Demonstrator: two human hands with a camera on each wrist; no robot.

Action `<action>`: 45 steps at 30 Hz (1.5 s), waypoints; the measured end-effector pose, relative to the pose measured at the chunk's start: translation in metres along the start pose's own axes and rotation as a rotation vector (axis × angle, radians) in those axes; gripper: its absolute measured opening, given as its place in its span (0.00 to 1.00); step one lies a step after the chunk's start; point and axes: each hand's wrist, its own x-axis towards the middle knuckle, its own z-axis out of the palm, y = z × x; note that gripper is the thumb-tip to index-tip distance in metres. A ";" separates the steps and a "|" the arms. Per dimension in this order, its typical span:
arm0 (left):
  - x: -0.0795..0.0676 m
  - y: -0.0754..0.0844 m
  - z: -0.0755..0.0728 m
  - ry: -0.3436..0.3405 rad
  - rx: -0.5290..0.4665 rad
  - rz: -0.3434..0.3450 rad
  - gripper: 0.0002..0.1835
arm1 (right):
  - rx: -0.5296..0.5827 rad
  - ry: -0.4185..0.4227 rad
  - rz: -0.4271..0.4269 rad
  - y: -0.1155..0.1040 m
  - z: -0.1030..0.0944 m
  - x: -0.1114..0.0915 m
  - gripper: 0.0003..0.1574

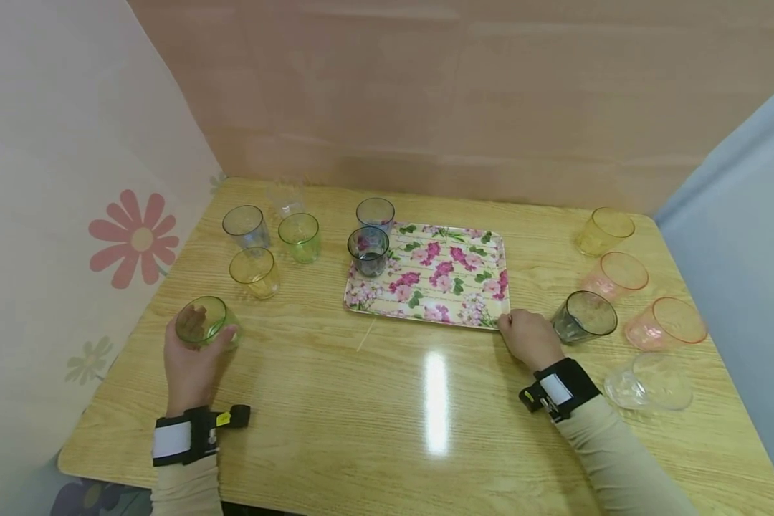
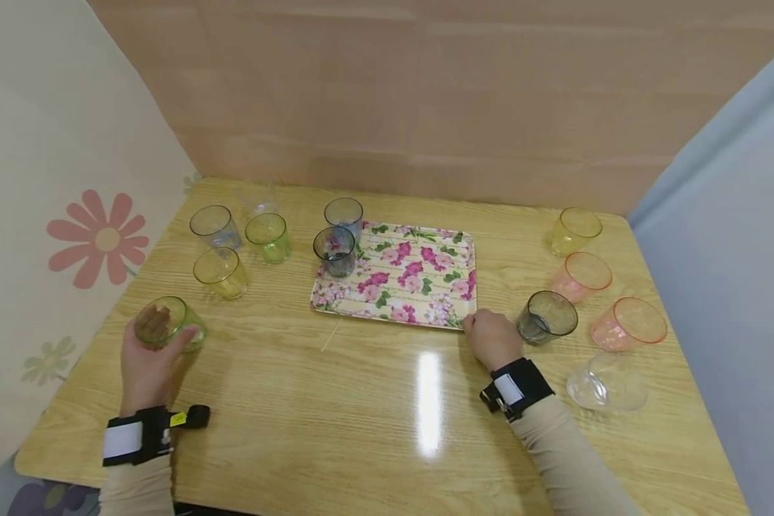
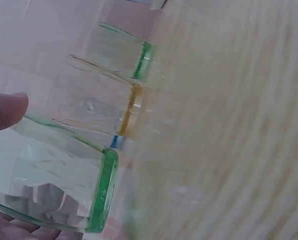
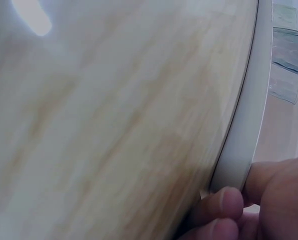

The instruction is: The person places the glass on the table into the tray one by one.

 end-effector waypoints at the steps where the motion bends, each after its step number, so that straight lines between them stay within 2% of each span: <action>1: -0.001 0.001 -0.001 0.003 -0.009 0.002 0.42 | 0.000 -0.001 0.002 0.000 0.000 0.000 0.28; 6: -0.008 0.012 -0.005 -0.015 -0.069 0.029 0.39 | -0.005 0.001 0.002 0.001 0.002 0.000 0.27; 9: -0.010 0.021 -0.004 -0.049 -0.097 0.076 0.38 | -0.007 0.007 0.000 0.001 0.002 0.002 0.27; 13: -0.014 0.032 0.002 -0.120 -0.120 0.134 0.37 | -0.004 0.004 0.006 0.002 0.001 0.002 0.27; 18: -0.017 0.040 0.015 -0.229 -0.101 0.179 0.37 | -0.006 -0.004 0.010 0.001 0.002 0.002 0.28; 24: -0.017 0.045 0.045 -0.351 -0.051 0.243 0.39 | -0.012 0.002 0.008 0.001 0.002 0.002 0.27; 32: -0.019 0.043 0.098 -0.484 -0.080 0.225 0.40 | -0.010 -0.019 0.027 -0.002 -0.002 0.001 0.27; 37: -0.019 0.041 0.132 -0.565 -0.004 0.211 0.41 | -0.018 -0.019 0.028 -0.001 -0.003 0.001 0.27; 41: -0.017 0.038 0.153 -0.573 0.052 0.196 0.43 | -0.020 -0.016 0.027 0.000 -0.002 0.002 0.27; 45: -0.015 0.033 0.165 -0.548 0.071 0.157 0.44 | -0.016 -0.016 0.019 0.000 -0.001 0.002 0.27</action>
